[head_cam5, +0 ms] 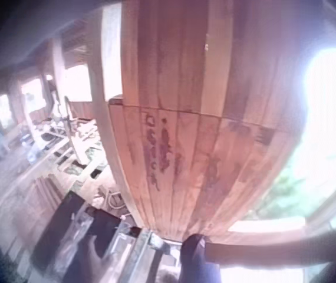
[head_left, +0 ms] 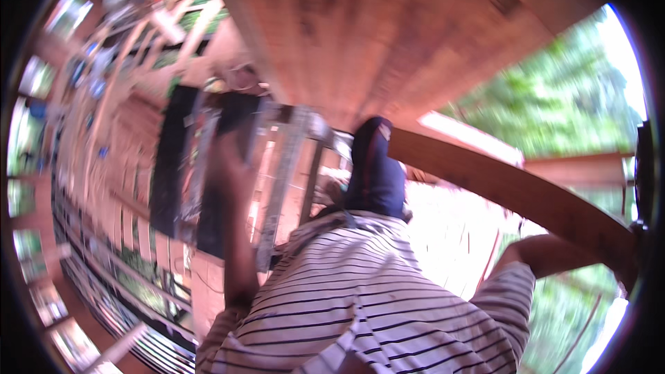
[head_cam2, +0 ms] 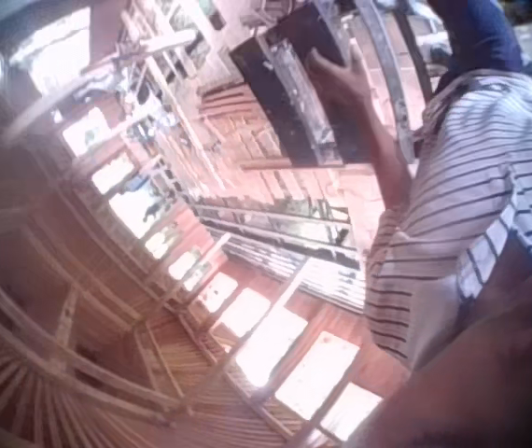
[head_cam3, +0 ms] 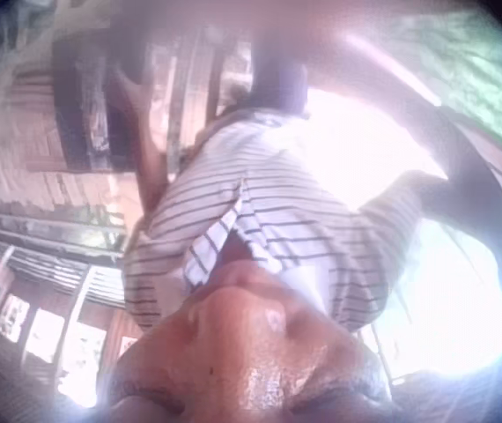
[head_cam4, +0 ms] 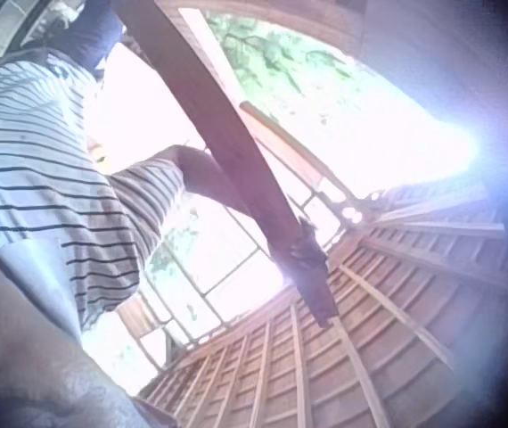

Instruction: The person uses a hand saw to cut a wooden plank on a scaffold, then lifts and fits the plank into a vertical wall opening. They measure and mark another plank with a ruler and pencil, then continue sawing it to size.

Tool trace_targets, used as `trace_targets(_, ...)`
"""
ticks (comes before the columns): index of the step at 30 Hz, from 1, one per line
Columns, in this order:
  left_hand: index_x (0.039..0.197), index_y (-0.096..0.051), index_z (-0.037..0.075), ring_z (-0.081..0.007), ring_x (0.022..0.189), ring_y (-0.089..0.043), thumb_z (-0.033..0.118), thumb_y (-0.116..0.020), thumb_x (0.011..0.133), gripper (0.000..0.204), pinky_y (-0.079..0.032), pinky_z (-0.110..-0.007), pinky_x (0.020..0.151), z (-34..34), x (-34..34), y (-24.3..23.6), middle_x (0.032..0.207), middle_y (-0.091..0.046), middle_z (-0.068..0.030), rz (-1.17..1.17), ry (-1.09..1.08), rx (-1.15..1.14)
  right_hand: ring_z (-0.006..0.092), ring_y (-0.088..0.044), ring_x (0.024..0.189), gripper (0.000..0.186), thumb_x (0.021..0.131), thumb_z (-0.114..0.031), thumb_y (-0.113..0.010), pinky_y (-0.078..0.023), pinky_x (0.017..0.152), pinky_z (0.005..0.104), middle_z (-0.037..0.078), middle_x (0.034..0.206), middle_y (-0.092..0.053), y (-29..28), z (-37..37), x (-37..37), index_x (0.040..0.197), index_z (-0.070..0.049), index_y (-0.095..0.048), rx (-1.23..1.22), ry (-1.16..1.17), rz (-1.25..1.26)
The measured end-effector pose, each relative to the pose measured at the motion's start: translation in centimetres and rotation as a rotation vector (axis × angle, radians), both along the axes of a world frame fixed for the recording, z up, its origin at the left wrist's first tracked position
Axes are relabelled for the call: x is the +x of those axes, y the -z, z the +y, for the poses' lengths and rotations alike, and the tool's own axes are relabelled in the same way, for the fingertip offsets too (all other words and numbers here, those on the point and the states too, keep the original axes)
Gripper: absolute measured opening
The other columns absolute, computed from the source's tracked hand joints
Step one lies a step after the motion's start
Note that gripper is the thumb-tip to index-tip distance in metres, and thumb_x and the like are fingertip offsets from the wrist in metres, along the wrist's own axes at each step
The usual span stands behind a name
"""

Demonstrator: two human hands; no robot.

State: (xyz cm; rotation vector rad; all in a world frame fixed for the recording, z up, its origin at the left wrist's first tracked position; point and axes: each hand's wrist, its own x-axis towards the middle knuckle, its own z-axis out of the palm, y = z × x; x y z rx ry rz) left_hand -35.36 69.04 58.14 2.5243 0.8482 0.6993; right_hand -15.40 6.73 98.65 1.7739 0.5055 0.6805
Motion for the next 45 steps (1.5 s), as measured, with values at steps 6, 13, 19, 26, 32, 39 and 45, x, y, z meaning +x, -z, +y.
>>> trace_targets(6, 0.16, -0.034, 0.01, -0.042, 0.151, -0.031, 0.048, -0.087, 0.073, 0.109, -0.033, -0.057, 0.119, 0.2, -5.9, 3.1, 0.16, -0.036, -0.0218, 0.367, -0.125, 0.268, 0.0319, -0.052, 0.092, 0.093, 0.08, -0.056, -0.069, -0.043, 0.082, 0.051, 0.02, 0.115, -0.055, -2.3, -6.0, -8.4, 0.149, 0.0, -0.042, -0.703, 0.548, 0.557)
trace_targets(13, 0.127, -0.066, -0.007, -0.0406, 0.111, -0.069, 0.076, -0.058, 0.092, 0.09, -0.051, -0.046, 0.1, 9.4, -5.8, 5.6, 0.118, -0.071, -0.0273, 0.477, -0.158, -0.212, 0.0315, -0.051, 0.085, 0.097, 0.077, -0.055, -0.071, -0.043, 0.076, 0.0495, 0.021, 0.109, -0.054, 6.1, -11.8, -10.5, 0.149, 0.002, -0.039, -1.014, 0.951, 0.926)
trace_targets(19, 0.131, -0.066, -0.008, -0.0372, 0.121, -0.066, 0.075, -0.054, 0.095, 0.091, -0.05, -0.042, 0.105, 10.1, -7.9, 5.5, 0.129, -0.068, -0.0263, 0.369, -0.285, -0.316, 0.0232, -0.042, 0.08, 0.109, 0.08, -0.051, -0.074, -0.036, 0.077, 0.0405, 0.012, 0.099, -0.047, 22.1, -11.5, -6.8, 0.153, 0.013, -0.024, -3.116, 1.622, -0.603)
trace_targets(26, 0.125, -0.068, -0.011, -0.04, 0.113, -0.068, 0.074, -0.049, 0.097, 0.091, -0.053, -0.043, 0.101, 7.9, -6.4, 4.2, 0.124, -0.069, -0.0295, 0.419, -0.219, -0.336, 0.019, -0.042, 0.074, 0.112, 0.08, -0.055, -0.077, -0.034, 0.069, 0.0379, 0.011, 0.095, -0.047, 19.9, -12.5, -8.9, 0.153, 0.011, -0.026, -3.181, 1.704, -0.529)
trace_targets(32, 0.125, -0.067, -0.011, -0.0386, 0.104, -0.07, 0.07, -0.048, 0.101, 0.087, -0.054, -0.045, 0.095, 9.6, -7.9, 5.2, 0.12, -0.07, -0.0285, 0.453, -0.225, -0.265, 0.0196, -0.038, 0.072, 0.106, 0.077, -0.06, -0.072, -0.031, 0.069, 0.0369, 0.011, 0.097, -0.049, 18.7, -14.8, -9.4, 0.15, 0.008, -0.035, -3.228, 1.658, -0.698)
trace_targets(39, 0.13, -0.063, -0.011, -0.0383, 0.106, -0.069, 0.07, -0.045, 0.102, 0.088, -0.052, -0.043, 0.097, 9.7, -7.6, 5.6, 0.12, -0.071, -0.0255, 0.502, -0.2, -0.241, 0.0184, -0.042, 0.077, 0.11, 0.077, -0.057, -0.077, -0.035, 0.068, 0.0348, 0.012, 0.103, -0.05, 18.2, -13.9, -5.6, 0.151, 0.01, -0.031, -3.428, 1.364, -0.783)
trace_targets(45, 0.137, -0.06, -0.008, -0.0435, 0.125, -0.061, 0.069, -0.046, 0.102, 0.086, -0.045, -0.045, 0.108, 12.5, -10.4, 7.1, 0.136, -0.062, -0.0294, 0.587, -0.347, -0.16, 0.0196, -0.049, 0.079, 0.118, 0.076, -0.056, -0.081, -0.04, 0.068, 0.0348, 0.016, 0.107, -0.053, 20.0, -11.8, 2.0, 0.152, 0.014, -0.025, -3.201, 1.264, -1.114)
